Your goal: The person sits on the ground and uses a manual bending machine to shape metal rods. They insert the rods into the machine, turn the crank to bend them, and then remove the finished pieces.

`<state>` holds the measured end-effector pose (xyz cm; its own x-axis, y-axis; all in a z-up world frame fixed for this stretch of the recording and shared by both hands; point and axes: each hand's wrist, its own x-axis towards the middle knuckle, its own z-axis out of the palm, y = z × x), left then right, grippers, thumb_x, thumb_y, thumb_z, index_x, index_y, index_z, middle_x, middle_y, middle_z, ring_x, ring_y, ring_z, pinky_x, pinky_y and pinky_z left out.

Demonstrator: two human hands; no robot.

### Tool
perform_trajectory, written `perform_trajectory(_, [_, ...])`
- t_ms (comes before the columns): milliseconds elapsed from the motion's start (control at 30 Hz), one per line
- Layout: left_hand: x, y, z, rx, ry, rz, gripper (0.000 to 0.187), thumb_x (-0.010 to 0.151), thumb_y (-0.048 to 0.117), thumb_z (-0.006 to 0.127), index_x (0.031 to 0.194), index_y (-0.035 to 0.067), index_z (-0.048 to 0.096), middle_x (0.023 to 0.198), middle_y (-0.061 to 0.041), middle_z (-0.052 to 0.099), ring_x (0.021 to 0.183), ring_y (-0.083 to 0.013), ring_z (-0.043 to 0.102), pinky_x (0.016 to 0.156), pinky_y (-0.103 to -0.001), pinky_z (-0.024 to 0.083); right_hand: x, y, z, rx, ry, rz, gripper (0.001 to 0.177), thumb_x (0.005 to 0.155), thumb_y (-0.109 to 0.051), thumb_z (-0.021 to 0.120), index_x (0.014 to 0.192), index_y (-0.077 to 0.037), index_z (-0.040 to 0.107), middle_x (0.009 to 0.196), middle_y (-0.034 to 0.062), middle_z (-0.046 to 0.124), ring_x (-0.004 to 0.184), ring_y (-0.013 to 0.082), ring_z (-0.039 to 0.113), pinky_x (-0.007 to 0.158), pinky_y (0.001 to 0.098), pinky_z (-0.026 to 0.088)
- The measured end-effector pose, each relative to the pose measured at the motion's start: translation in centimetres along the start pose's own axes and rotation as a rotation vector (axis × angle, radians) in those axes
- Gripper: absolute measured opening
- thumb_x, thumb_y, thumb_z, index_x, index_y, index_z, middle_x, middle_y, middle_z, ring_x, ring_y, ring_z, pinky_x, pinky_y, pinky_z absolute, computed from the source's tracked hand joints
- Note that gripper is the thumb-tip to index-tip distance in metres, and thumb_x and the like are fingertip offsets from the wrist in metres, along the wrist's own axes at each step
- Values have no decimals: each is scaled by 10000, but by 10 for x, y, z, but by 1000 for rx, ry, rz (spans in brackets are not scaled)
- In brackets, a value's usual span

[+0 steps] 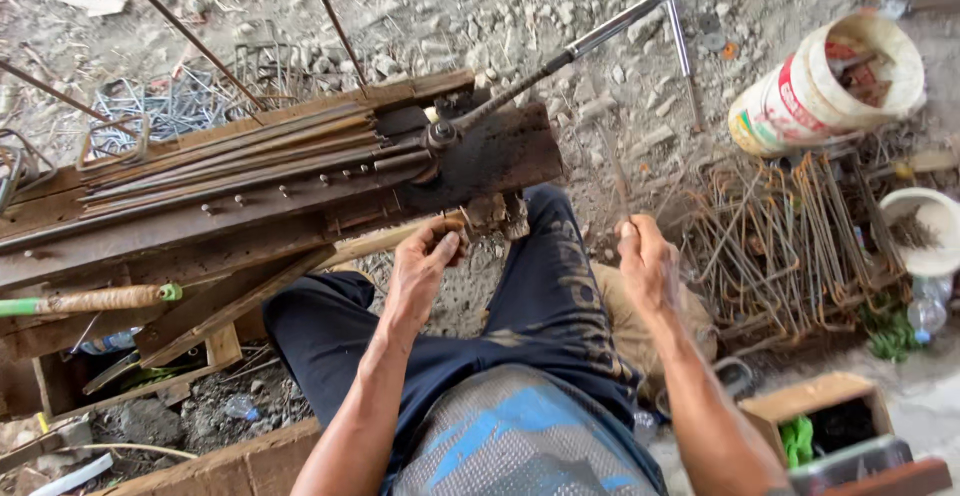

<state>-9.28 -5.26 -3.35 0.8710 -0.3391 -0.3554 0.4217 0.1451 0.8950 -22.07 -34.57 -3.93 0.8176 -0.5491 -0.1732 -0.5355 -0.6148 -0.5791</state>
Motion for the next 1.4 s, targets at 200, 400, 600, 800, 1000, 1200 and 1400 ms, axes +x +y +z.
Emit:
perform_trajectory(200, [-14,-4,-8,39,3,-30,223,980,93,616,1176,-6,655,934,-141,695,843,-166,654,781,-261,550,20,-35,23,149,-56,-96,239,1071,-266,440,1012,-130,628,686,136,655,596,292,640,643,433,553])
perform_trajectory(400, [-35,-1,-15,88,51,-90,264,991,112,608,1197,-41,669,947,-167,679,867,-199,624,812,-335,541,27,-63,33,-15,-25,-286,276,1130,-235,338,970,-102,519,661,118,549,642,332,637,630,485,504])
perform_trajectory(600, [-40,-5,-3,127,-74,-146,292,983,131,624,1222,-32,655,964,-202,708,871,-243,691,783,-354,588,3,-109,41,1053,-440,233,177,1001,-197,555,941,-64,656,586,119,545,470,221,580,477,338,516])
perform_trajectory(800, [-42,-27,31,-3,-284,-236,273,988,216,649,1160,12,708,901,-111,711,803,-169,653,742,-349,599,3,-113,76,1367,-449,339,130,955,-200,636,976,-77,672,673,169,664,616,239,677,621,341,582])
perform_trajectory(1000, [-43,-19,40,-263,-324,-241,145,936,159,700,927,15,678,678,-114,680,595,-187,700,552,-309,598,5,-116,75,1390,-492,342,181,974,-213,642,1041,-53,693,763,183,703,671,239,695,632,322,589])
perform_trajectory(1200, [-51,2,34,-309,-330,-301,159,923,149,705,881,0,668,671,-132,665,602,-205,695,552,-317,588,3,-121,71,1382,-521,271,245,992,-221,609,1064,-5,696,754,209,701,662,245,692,618,336,584])
perform_trajectory(1400, [-49,-3,15,-396,-309,-321,118,946,115,648,911,2,655,683,-163,690,626,-255,741,564,-331,605,11,-110,79,1298,-510,257,225,964,-236,657,1061,-40,711,780,194,731,648,259,721,583,329,601])
